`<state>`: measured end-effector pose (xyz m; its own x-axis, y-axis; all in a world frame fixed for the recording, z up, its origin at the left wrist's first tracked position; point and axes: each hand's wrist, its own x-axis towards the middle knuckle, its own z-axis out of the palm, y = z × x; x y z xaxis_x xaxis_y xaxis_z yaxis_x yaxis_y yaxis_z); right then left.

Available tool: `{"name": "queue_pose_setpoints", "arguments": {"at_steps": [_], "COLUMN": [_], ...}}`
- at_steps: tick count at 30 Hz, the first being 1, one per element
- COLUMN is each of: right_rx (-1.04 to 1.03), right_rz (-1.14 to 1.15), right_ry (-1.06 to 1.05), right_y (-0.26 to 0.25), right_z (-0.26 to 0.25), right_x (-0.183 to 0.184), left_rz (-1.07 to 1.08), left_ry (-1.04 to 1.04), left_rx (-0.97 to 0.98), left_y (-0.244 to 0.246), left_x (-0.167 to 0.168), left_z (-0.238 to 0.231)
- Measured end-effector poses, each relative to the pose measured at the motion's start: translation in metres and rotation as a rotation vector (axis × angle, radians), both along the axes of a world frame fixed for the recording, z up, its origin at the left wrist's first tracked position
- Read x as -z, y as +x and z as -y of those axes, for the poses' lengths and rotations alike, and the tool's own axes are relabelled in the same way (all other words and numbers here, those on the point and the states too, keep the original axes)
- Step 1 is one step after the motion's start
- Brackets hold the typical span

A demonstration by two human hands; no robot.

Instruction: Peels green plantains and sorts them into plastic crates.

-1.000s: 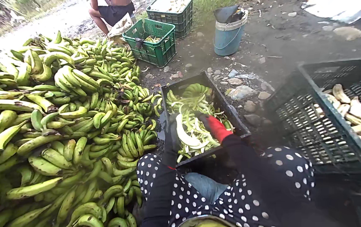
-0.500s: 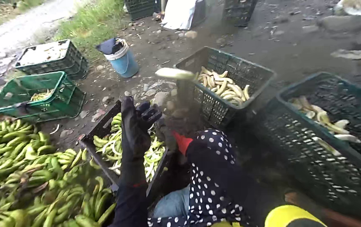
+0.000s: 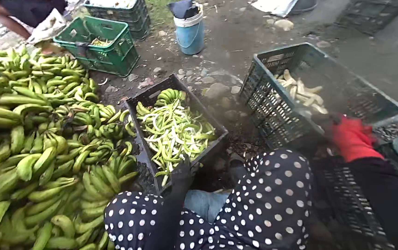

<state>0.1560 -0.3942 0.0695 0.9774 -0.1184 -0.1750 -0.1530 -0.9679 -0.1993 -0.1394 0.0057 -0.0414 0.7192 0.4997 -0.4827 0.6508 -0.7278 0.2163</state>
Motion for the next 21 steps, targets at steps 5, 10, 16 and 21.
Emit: {"name": "queue_pose_setpoints", "arguments": {"at_steps": [5, 10, 16, 21], "right_rx": [0.018, 0.019, -0.020, 0.022], "right_rz": [-0.113, -0.104, -0.003, 0.002], "right_ry": [-0.023, -0.056, -0.052, -0.085], "right_y": [0.003, 0.003, 0.006, 0.001], "right_z": [-0.001, -0.005, 0.001, 0.006], "right_x": [0.024, 0.033, 0.047, 0.054], "left_rz": [-0.062, -0.050, 0.593, -0.143], "left_ry": [-0.099, -0.157, -0.045, 0.096], "left_rx": [0.017, -0.001, -0.429, -0.108], "left_y": [0.002, 0.002, 0.002, 0.040], "left_x": [-0.003, -0.007, -0.004, 0.014], "left_z": [-0.007, -0.010, -0.039, -0.074]}}
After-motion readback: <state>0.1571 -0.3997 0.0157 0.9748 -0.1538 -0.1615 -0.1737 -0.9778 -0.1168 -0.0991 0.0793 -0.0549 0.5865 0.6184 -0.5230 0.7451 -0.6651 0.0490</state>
